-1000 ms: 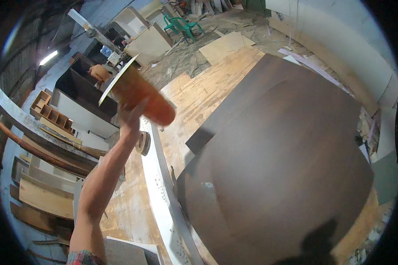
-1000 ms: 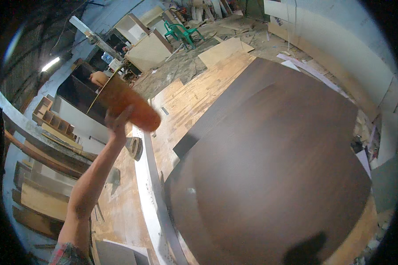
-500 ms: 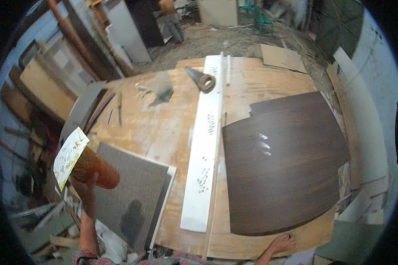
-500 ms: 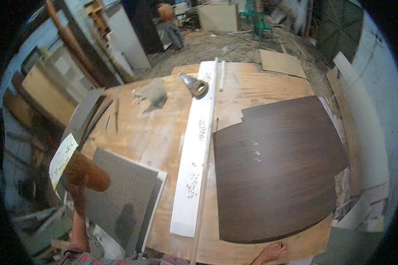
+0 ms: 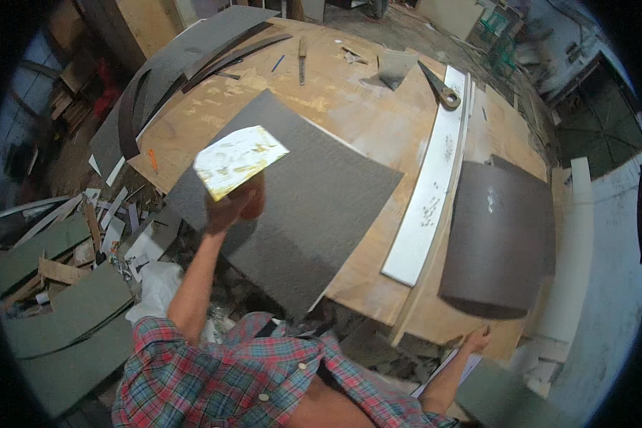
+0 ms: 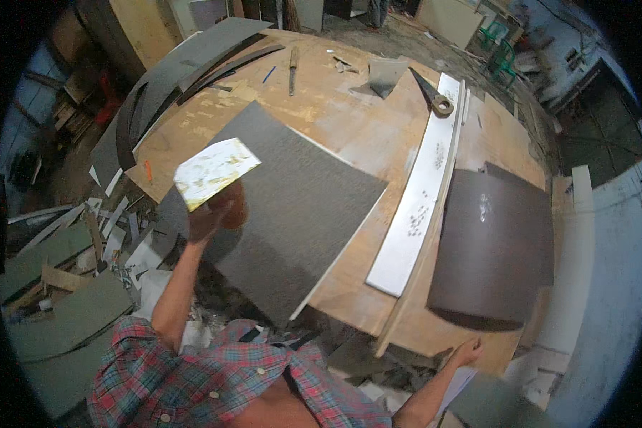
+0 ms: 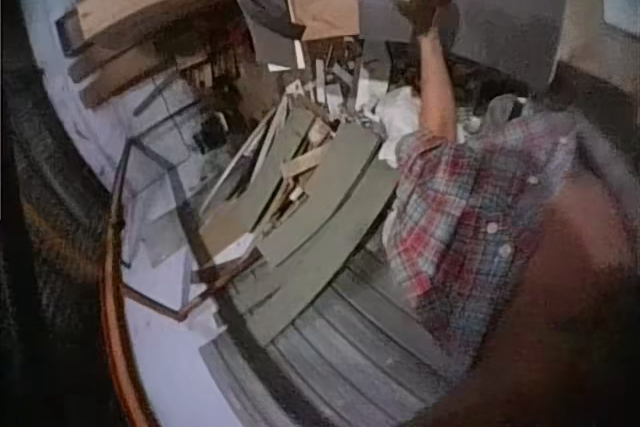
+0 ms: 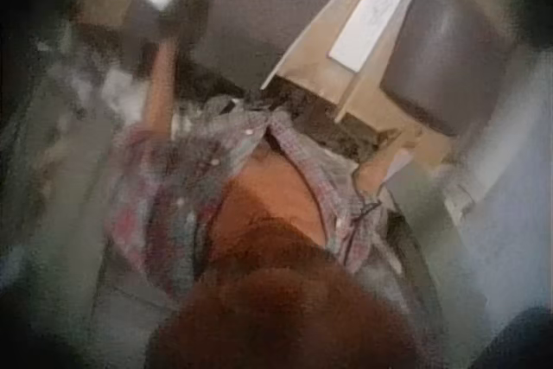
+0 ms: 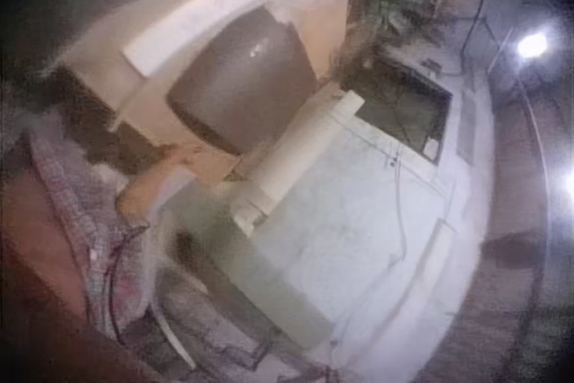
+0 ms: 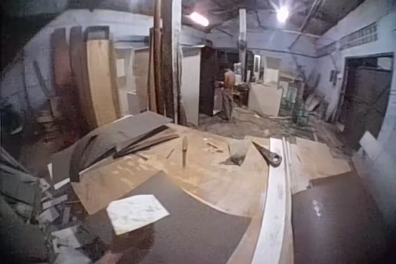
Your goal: The person aligns a white rectangular board on a workbench and uses a utility knife to trim its edges. After flipping the board to reveal a dark surface, the person uses a putty knife to scoop a yellow viscous substance from a container and spreads it evenly across the board's surface.
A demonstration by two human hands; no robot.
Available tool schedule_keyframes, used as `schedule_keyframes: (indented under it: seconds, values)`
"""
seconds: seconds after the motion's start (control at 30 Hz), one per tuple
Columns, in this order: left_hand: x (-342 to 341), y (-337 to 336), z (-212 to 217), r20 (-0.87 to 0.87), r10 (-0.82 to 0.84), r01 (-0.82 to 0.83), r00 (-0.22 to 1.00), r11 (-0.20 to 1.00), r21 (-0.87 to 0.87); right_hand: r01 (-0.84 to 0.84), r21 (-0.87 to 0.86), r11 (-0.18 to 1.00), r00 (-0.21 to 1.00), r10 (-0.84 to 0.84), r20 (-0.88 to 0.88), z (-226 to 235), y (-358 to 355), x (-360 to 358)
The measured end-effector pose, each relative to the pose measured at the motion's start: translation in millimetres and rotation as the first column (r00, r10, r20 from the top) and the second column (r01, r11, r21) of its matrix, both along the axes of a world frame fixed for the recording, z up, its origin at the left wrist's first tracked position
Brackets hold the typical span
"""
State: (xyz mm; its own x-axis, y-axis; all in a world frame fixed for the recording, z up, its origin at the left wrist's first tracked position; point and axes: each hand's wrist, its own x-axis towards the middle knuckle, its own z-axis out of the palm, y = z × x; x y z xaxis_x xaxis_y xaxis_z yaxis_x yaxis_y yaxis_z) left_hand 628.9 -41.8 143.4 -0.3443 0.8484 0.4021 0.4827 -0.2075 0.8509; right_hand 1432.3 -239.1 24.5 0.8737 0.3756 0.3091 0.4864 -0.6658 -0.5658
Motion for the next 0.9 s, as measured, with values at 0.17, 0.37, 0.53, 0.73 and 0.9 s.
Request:
schedule_keyframes:
  seconds: [0.17, 0.37, 0.53, 0.73, 0.9]
  values:
    - [-29, -13, -48, -0.041, 0.041, -0.042, 0.998, 0.999, -0.017, -0.281, 0.142, 0.949, 0.96, 0.277, 0.049, 49, -44, -178]
    - [-36, -20, -42, 0.269, -0.159, 0.148, 0.95, 0.987, 0.062, -0.526, 0.275, 0.805, 0.757, 0.59, -0.28, 60, -127, -443]
    - [-40, -22, -28, 0.112, -0.182, 0.16, 0.977, 0.969, 0.186, -0.482, 0.379, 0.79, 0.569, 0.612, -0.549, 57, -98, -543]
    - [-42, -35, -32, -0.052, -0.385, 0.388, 0.921, 0.917, 0.094, -0.642, 0.106, 0.759, 0.645, 0.609, -0.461, 71, -7, -563]
    - [-70, -38, -74, -0.112, -0.51, 0.501, 0.853, 0.86, -0.097, -0.642, 0.16, 0.75, 0.586, 0.614, -0.529, 38, 37, -545]
